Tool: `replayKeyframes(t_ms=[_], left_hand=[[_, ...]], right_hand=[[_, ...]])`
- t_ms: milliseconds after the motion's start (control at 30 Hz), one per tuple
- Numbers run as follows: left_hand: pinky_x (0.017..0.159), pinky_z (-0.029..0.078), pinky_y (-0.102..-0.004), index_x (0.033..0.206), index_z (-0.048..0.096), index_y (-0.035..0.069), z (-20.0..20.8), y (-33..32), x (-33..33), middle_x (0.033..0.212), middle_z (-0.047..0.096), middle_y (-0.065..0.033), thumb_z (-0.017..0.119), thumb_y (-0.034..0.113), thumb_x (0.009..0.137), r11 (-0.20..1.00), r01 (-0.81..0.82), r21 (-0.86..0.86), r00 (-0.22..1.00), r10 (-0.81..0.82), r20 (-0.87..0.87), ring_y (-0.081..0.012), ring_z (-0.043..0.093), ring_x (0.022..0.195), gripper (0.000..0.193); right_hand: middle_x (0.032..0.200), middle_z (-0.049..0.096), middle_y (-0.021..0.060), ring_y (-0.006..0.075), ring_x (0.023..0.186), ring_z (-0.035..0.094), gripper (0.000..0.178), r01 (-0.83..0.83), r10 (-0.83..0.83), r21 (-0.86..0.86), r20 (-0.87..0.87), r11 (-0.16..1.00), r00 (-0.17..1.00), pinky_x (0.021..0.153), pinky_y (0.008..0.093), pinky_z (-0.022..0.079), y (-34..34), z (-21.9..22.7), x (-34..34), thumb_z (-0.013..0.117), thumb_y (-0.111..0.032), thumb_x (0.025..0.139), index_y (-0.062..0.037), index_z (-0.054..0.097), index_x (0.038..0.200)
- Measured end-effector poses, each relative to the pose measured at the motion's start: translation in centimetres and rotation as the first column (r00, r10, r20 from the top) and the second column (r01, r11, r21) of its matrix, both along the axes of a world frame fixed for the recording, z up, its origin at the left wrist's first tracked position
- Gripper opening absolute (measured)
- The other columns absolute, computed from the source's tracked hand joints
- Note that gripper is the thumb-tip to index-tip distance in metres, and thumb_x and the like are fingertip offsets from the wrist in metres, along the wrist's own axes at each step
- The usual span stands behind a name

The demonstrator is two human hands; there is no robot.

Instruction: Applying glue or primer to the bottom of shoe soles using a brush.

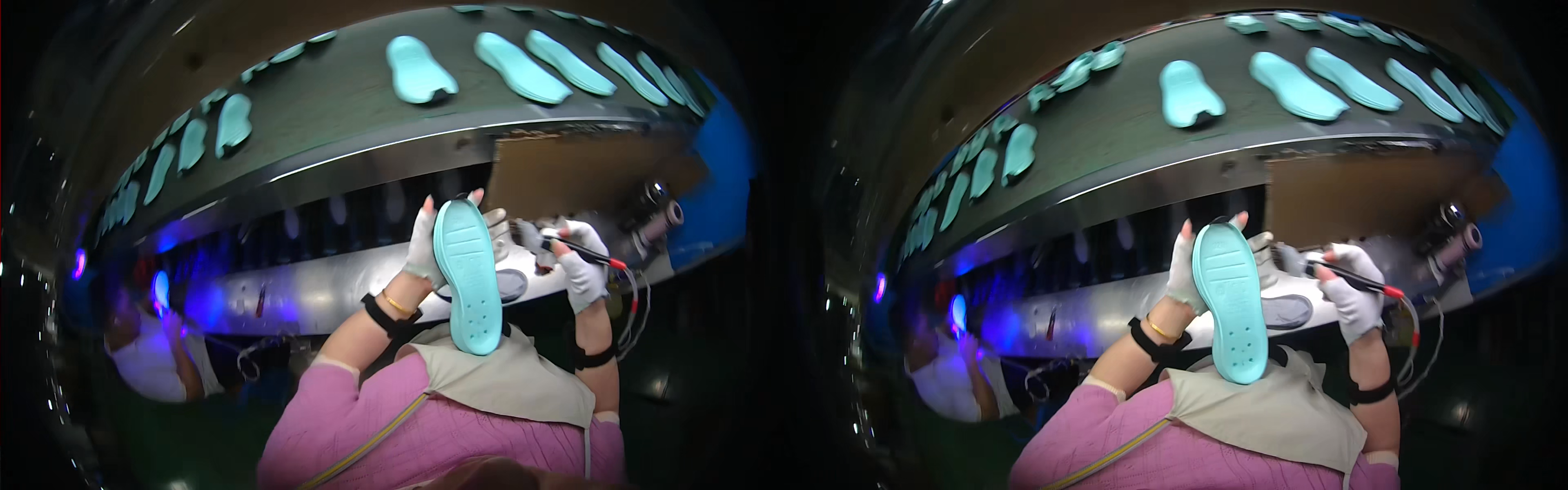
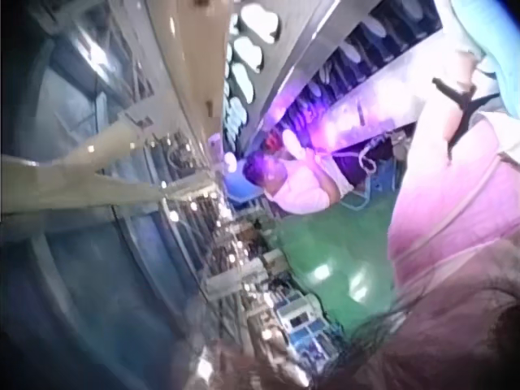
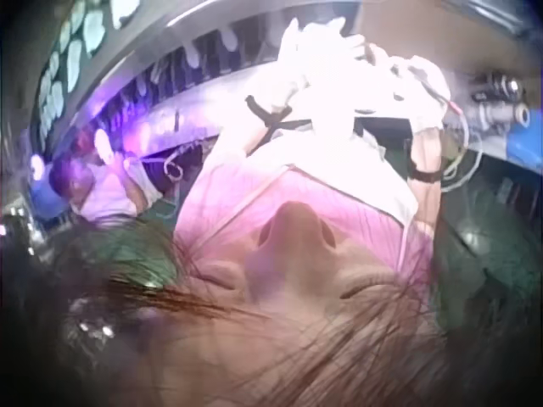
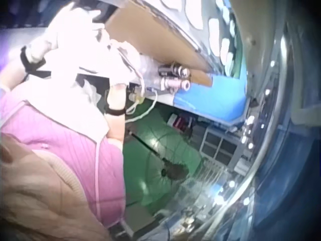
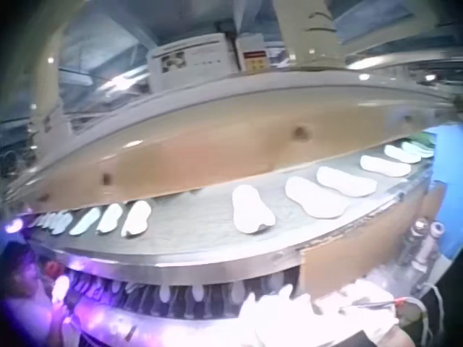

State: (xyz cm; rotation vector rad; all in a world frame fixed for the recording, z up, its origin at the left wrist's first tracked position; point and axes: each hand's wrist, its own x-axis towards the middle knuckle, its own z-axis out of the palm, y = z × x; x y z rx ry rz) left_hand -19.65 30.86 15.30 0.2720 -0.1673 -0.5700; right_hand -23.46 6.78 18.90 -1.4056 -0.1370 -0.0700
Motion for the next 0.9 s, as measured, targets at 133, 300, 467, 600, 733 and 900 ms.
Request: replayKeyframes(t_ms=[133,300,467,600,733,900], left_hand=[[0.093,0.046,-0.0517,0.131,0.044,0.012,-0.2,-3.2,-0.9,0.115,0.057,-0.0128,0.044,0.069,0.081,0.996,0.051,0.074,0.996,-0.045,-0.081,-0.032,0.057,0.106,0.076],[0.09,0.048,-0.0421,0.128,0.046,0.011,-0.1,-7.9,-0.4,0.119,0.056,-0.0113,0.036,0.076,0.079,0.985,-0.042,0.168,0.998,0.032,0.062,-0.0295,0.058,0.102,0.082],[0.104,0.033,-0.0329,0.129,0.045,0.009,-1.1,-10.1,0.7,0.127,0.05,-0.005,0.035,0.057,0.092,0.925,-0.289,0.245,0.957,0.281,0.069,-0.0188,0.045,0.12,0.061],[0.101,0.039,-0.0395,0.132,0.041,0.008,0.4,-9.1,0.6,0.131,0.047,-0.0087,0.036,0.059,0.091,0.968,-0.195,0.158,0.979,0.183,0.084,-0.0252,0.048,0.118,0.066],[0.101,0.038,-0.0496,0.132,0.04,0.005,-0.9,-8.7,1.5,0.133,0.045,-0.016,0.034,0.063,0.089,0.991,-0.116,0.066,0.987,0.108,0.119,-0.0392,0.047,0.118,0.072],[0.102,0.037,-0.0499,0.132,0.039,0.001,-0.5,-7.5,2.0,0.125,0.049,-0.0258,0.035,0.071,0.083,0.993,0.011,0.12,0.999,-0.006,-0.045,-0.0404,0.049,0.116,0.085]], right_hand=[[0.095,0.064,0.0095,0.0147,0.089,0.062,0.02,-0.063,0.065,0.128,-0.011,0.99,0.998,0.081,0.0272,0.049,0.3,1.0,0.9,0.063,0.005,0.081,-0.0017,0.057,0.099],[0.093,0.064,0.0077,0.0124,0.088,0.062,0.021,0.137,-0.134,0.038,-0.076,0.99,0.988,0.078,0.0249,0.05,0.9,1.7,2.8,0.063,0.007,0.081,-0.001,0.056,0.099],[0.092,0.063,0.0043,0.0092,0.082,0.061,0.023,0.183,-0.049,-0.267,0.441,0.946,0.896,0.074,0.0233,0.05,1.7,0.1,2.1,0.067,0.002,0.079,-0.0008,0.058,0.101],[0.083,0.065,0.006,0.0106,0.077,0.062,0.017,0.092,-0.104,0.07,0.187,0.993,0.977,0.07,0.0243,0.051,1.4,-0.4,2.0,0.069,0.0,0.076,-0.001,0.063,0.092],[0.079,0.065,0.006,0.0137,0.074,0.063,0.014,0.247,-0.013,-0.355,0.548,0.902,0.836,0.066,0.0249,0.049,2.2,1.7,0.8,0.068,0.001,0.076,-0.0023,0.064,0.089],[0.086,0.066,0.0072,0.0112,0.079,0.062,0.017,0.0,0.0,-0.099,-0.004,0.995,1.0,0.073,0.0242,0.05,1.3,-0.5,-0.7,0.07,0.0,0.076,-0.0009,0.064,0.092]])
